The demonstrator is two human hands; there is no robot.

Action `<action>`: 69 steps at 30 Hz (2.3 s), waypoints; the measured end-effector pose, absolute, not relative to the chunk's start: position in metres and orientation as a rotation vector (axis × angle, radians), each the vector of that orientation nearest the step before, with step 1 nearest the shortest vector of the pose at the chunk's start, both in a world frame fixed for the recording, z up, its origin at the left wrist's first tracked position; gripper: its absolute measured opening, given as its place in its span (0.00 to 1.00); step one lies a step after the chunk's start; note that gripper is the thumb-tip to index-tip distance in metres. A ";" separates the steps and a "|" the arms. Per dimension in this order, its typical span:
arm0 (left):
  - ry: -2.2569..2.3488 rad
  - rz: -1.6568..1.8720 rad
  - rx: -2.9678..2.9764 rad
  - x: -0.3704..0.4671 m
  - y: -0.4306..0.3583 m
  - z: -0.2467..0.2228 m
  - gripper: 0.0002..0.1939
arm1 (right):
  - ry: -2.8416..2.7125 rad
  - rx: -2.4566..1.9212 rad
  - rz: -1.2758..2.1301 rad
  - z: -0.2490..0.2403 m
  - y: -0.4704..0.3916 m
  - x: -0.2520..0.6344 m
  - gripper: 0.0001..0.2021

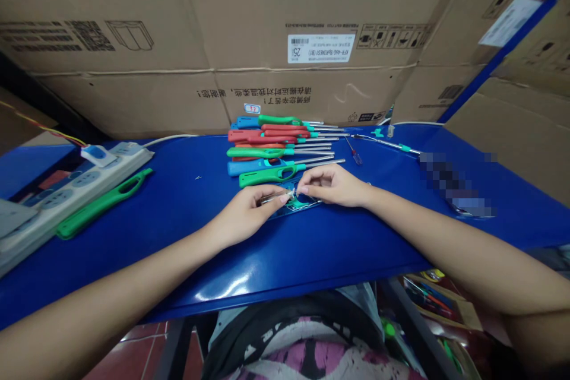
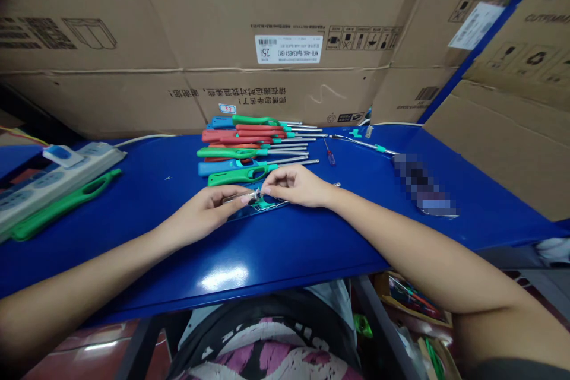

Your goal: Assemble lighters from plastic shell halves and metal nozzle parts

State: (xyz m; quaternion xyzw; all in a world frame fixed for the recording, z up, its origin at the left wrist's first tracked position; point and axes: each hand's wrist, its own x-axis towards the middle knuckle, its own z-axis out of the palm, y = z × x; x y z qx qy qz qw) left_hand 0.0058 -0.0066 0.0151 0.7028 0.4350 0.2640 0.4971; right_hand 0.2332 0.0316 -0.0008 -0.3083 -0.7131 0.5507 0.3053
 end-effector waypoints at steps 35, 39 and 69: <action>1.049 0.731 1.726 0.011 -0.011 0.009 0.20 | -1.827 -0.890 1.406 -0.006 0.026 0.227 0.16; 1.056 0.780 1.705 0.013 -0.012 0.005 0.19 | -1.787 -0.920 1.410 -0.006 0.024 0.225 0.18; 1.064 0.714 1.741 0.011 -0.006 0.010 0.21 | -1.745 -0.953 1.450 -0.004 0.032 0.224 0.21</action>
